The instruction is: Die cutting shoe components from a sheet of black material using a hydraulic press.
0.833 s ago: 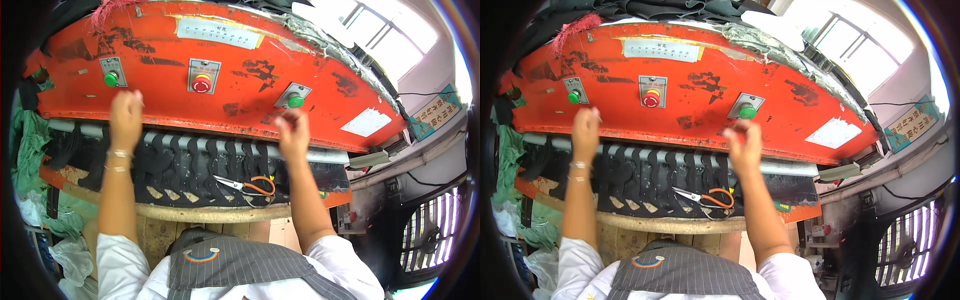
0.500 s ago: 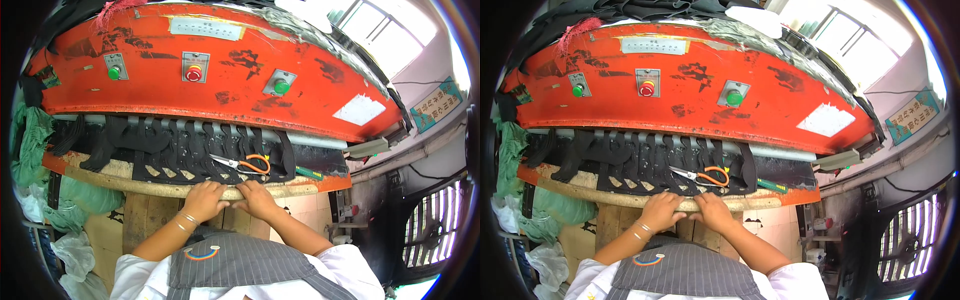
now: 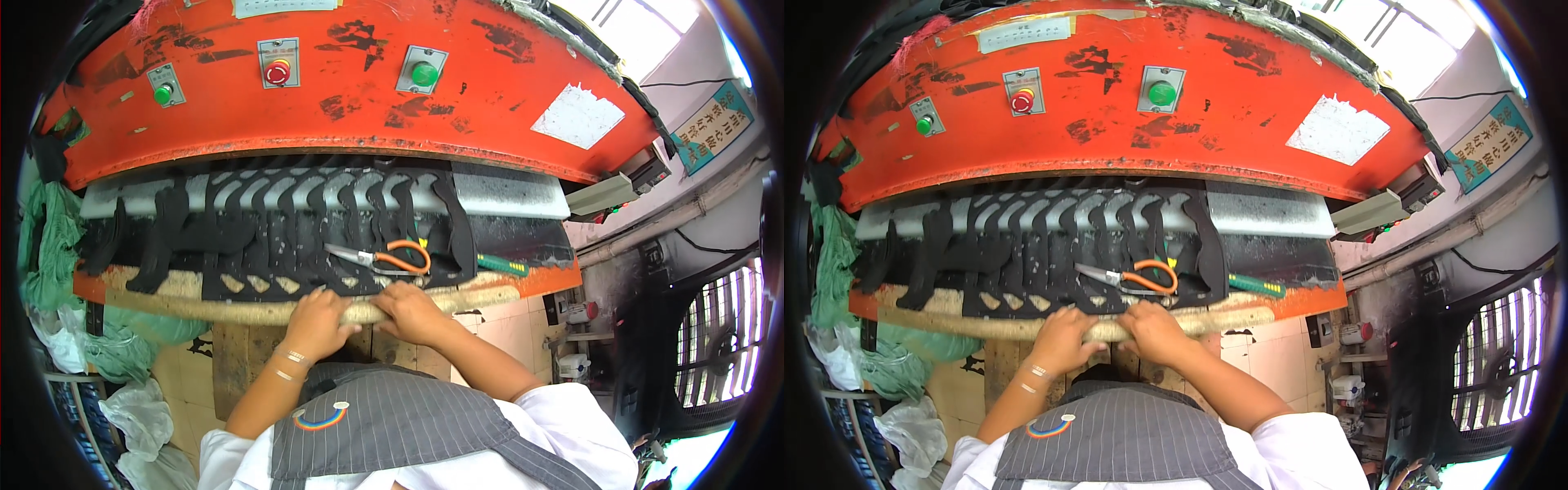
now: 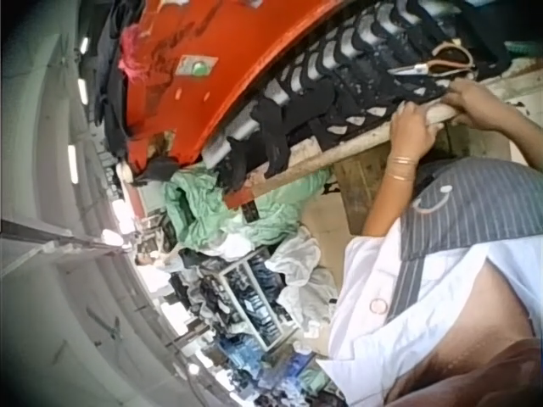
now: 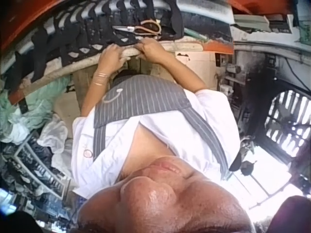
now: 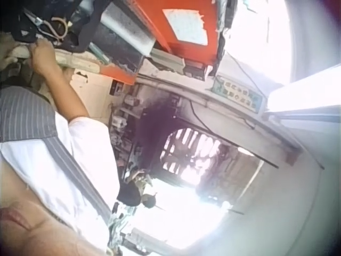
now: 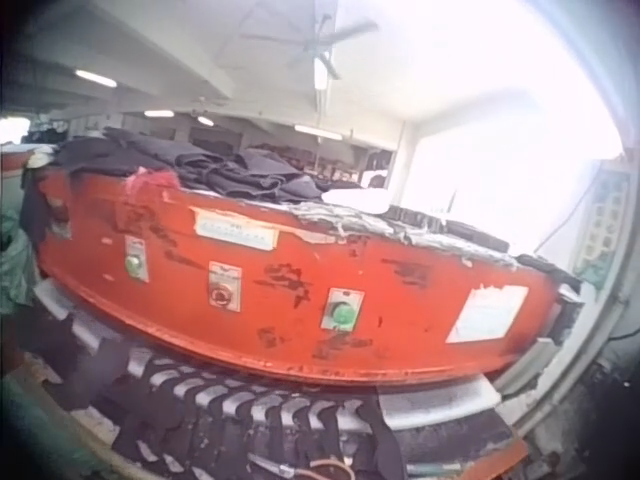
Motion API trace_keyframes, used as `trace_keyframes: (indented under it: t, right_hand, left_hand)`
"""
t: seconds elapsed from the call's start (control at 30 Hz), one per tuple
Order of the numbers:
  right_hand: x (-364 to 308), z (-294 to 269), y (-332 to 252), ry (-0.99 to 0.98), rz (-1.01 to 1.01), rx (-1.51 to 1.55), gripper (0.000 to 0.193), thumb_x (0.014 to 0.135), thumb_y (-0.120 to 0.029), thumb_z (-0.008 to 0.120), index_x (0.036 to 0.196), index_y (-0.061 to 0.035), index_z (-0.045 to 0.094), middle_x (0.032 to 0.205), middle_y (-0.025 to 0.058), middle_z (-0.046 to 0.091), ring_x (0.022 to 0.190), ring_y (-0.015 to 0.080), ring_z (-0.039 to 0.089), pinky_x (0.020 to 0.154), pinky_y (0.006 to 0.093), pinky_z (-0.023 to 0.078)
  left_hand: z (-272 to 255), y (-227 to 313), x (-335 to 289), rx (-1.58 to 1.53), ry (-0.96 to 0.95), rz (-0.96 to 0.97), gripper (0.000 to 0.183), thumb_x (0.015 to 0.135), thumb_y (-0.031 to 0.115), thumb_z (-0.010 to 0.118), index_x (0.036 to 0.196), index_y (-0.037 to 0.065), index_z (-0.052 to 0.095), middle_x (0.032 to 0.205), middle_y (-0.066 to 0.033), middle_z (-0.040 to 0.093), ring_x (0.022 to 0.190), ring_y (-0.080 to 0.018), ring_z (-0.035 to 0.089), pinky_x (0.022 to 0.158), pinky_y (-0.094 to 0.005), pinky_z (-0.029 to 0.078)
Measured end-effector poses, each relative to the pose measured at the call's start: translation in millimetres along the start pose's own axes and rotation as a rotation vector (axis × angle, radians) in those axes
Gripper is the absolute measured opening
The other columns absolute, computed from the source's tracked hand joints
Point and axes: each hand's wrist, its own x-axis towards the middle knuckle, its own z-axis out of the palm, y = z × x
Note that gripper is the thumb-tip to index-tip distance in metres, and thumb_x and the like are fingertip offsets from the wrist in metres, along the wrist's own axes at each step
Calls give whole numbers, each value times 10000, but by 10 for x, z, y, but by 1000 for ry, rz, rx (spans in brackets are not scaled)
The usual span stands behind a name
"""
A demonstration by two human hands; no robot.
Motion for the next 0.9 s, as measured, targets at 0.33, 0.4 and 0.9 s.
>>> trace_keyframes:
  t: [0.33,0.4,0.9]
  right_hand:
    - [1215,-419,969,391,-34,-14,233,794,-148,705,986,-22,669,974,147,651,962,356,605,840,442,505]
    - [1259,-251,1155,338,-6,-83,227,777,-143,716,968,-30,669,965,139,642,965,345,602,838,437,507]
    - [1316,-1489,1422,301,169,394,196,887,-218,687,918,-36,621,779,-11,576,712,68,505,628,235,413]
  left_hand:
    - [255,-349,1220,-131,278,32,325,857,234,663,1088,5,664,1097,-156,659,1070,-335,599,954,-423,451]
    - [605,-442,1328,9,308,15,425,886,251,619,1203,-31,592,1276,-188,591,1258,-347,511,1089,-446,371]
    - [1008,-642,1417,152,387,40,448,911,262,585,1275,1,579,1349,-154,563,1284,-311,504,1097,-447,362]
